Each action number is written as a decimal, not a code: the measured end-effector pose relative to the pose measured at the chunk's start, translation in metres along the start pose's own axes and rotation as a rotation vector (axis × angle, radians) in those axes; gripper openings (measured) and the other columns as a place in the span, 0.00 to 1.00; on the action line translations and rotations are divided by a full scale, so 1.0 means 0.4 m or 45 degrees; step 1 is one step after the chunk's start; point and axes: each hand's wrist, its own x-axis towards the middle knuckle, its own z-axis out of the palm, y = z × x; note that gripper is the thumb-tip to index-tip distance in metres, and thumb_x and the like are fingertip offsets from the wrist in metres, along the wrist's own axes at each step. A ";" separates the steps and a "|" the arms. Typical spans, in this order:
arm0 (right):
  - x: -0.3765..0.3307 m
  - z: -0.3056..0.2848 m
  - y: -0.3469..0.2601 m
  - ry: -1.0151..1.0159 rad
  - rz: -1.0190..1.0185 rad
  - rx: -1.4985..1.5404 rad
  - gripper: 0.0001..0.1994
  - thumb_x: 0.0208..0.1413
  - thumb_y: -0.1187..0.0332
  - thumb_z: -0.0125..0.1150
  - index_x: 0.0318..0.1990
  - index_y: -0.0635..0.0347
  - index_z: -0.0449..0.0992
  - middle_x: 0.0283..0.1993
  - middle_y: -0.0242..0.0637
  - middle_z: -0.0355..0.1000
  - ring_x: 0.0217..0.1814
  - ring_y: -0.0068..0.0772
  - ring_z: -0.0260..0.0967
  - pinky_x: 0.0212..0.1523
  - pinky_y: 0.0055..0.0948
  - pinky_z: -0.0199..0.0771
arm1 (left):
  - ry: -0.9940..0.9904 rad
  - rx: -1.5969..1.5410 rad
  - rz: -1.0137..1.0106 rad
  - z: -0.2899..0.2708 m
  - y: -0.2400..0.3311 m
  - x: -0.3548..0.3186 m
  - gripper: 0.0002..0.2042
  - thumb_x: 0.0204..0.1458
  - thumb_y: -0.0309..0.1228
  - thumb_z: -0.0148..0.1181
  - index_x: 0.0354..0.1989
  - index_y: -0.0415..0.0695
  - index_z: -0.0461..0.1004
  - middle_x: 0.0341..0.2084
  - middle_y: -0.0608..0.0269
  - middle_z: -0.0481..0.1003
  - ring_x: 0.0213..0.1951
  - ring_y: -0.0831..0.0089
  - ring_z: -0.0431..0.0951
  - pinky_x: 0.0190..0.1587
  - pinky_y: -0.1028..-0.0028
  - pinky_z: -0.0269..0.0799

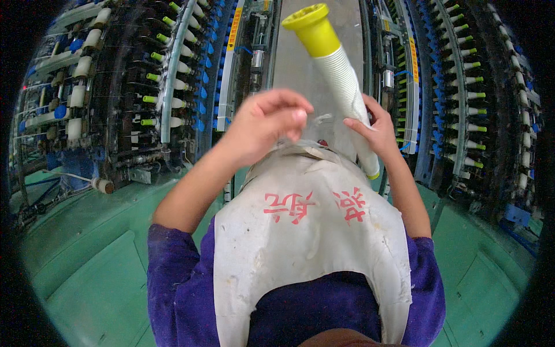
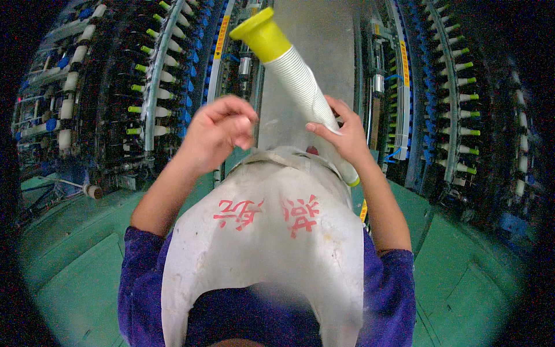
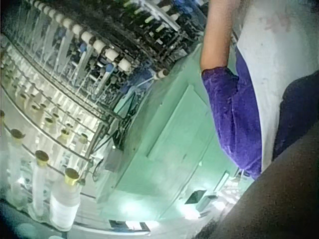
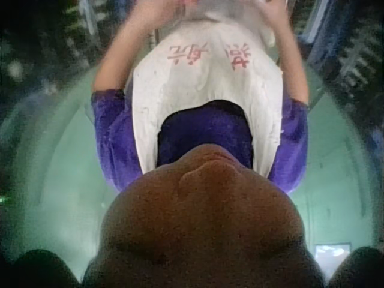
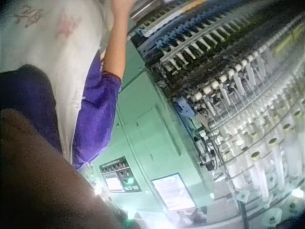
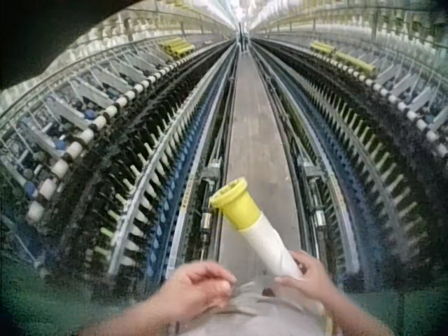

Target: The person loads large white yarn cones onto a spinning machine, threads the yarn through guides and tensioners, and winds the yarn onto yellow plastic tubes. The person repeatedly removes and replaces cones, adjusts the yarn path, and secures the wound yarn onto the machine.

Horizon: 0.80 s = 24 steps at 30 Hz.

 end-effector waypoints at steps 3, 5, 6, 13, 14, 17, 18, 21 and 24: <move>0.014 -0.031 -0.029 0.044 0.032 0.098 0.30 0.41 0.61 0.70 0.52 0.62 0.69 0.45 0.36 0.70 0.45 0.27 0.67 0.49 0.27 0.66 | 0.212 0.888 -0.115 -0.026 0.014 0.096 0.07 0.50 0.26 0.57 0.36 0.38 0.74 0.23 0.68 0.71 0.24 0.81 0.67 0.29 0.79 0.67; 0.017 -0.042 -0.044 0.066 0.021 0.129 0.29 0.42 0.62 0.70 0.53 0.63 0.68 0.45 0.35 0.71 0.45 0.27 0.67 0.49 0.26 0.65 | 0.148 1.151 -0.009 -0.046 -0.001 0.119 0.07 0.51 0.28 0.57 0.35 0.38 0.75 0.21 0.70 0.70 0.21 0.84 0.65 0.24 0.81 0.63; 0.018 -0.045 -0.051 0.089 0.002 0.157 0.29 0.42 0.63 0.70 0.53 0.63 0.68 0.45 0.35 0.71 0.45 0.26 0.67 0.49 0.26 0.65 | 0.136 1.078 -0.190 -0.056 -0.009 0.127 0.08 0.51 0.29 0.58 0.36 0.39 0.75 0.21 0.71 0.70 0.20 0.85 0.64 0.22 0.82 0.62; 0.029 -0.076 -0.100 0.180 -0.129 0.289 0.29 0.45 0.65 0.68 0.55 0.64 0.66 0.47 0.34 0.70 0.48 0.25 0.66 0.50 0.24 0.64 | 0.248 0.905 -0.035 -0.033 0.004 0.141 0.07 0.53 0.32 0.57 0.26 0.44 0.71 0.16 0.77 0.63 0.16 0.88 0.56 0.16 0.83 0.51; 0.037 -0.086 -0.121 0.174 -0.137 0.374 0.30 0.46 0.66 0.67 0.57 0.64 0.63 0.49 0.35 0.69 0.49 0.25 0.65 0.52 0.24 0.63 | 0.266 0.925 -0.046 -0.016 0.024 0.148 0.07 0.53 0.33 0.56 0.27 0.45 0.71 0.16 0.78 0.62 0.16 0.89 0.55 0.16 0.83 0.49; 0.079 -0.117 -0.208 0.166 -0.202 0.460 0.27 0.49 0.64 0.64 0.55 0.64 0.63 0.48 0.34 0.68 0.50 0.24 0.64 0.52 0.24 0.62 | 0.255 0.590 -0.024 0.046 0.100 0.160 0.04 0.54 0.31 0.55 0.31 0.46 0.70 0.14 0.80 0.55 0.14 0.88 0.51 0.16 0.83 0.45; 0.096 -0.114 -0.239 0.188 -0.245 0.556 0.26 0.50 0.61 0.63 0.54 0.64 0.64 0.48 0.34 0.68 0.48 0.24 0.64 0.51 0.25 0.62 | 0.204 0.492 0.066 0.068 0.137 0.169 0.04 0.54 0.31 0.54 0.32 0.46 0.70 0.14 0.79 0.55 0.14 0.88 0.51 0.16 0.83 0.45; 0.129 -0.104 -0.328 0.172 -0.249 0.768 0.27 0.51 0.55 0.59 0.54 0.63 0.63 0.46 0.36 0.67 0.46 0.26 0.65 0.47 0.28 0.67 | 0.039 0.208 0.315 0.126 0.239 0.171 0.04 0.55 0.29 0.50 0.35 0.42 0.69 0.14 0.78 0.55 0.14 0.88 0.51 0.17 0.84 0.47; 0.124 -0.091 -0.378 0.182 -0.234 0.860 0.29 0.52 0.48 0.55 0.52 0.62 0.62 0.40 0.38 0.66 0.40 0.28 0.68 0.39 0.34 0.76 | -0.082 0.053 0.536 0.168 0.303 0.167 0.05 0.56 0.28 0.49 0.36 0.40 0.69 0.14 0.75 0.55 0.15 0.87 0.51 0.17 0.84 0.48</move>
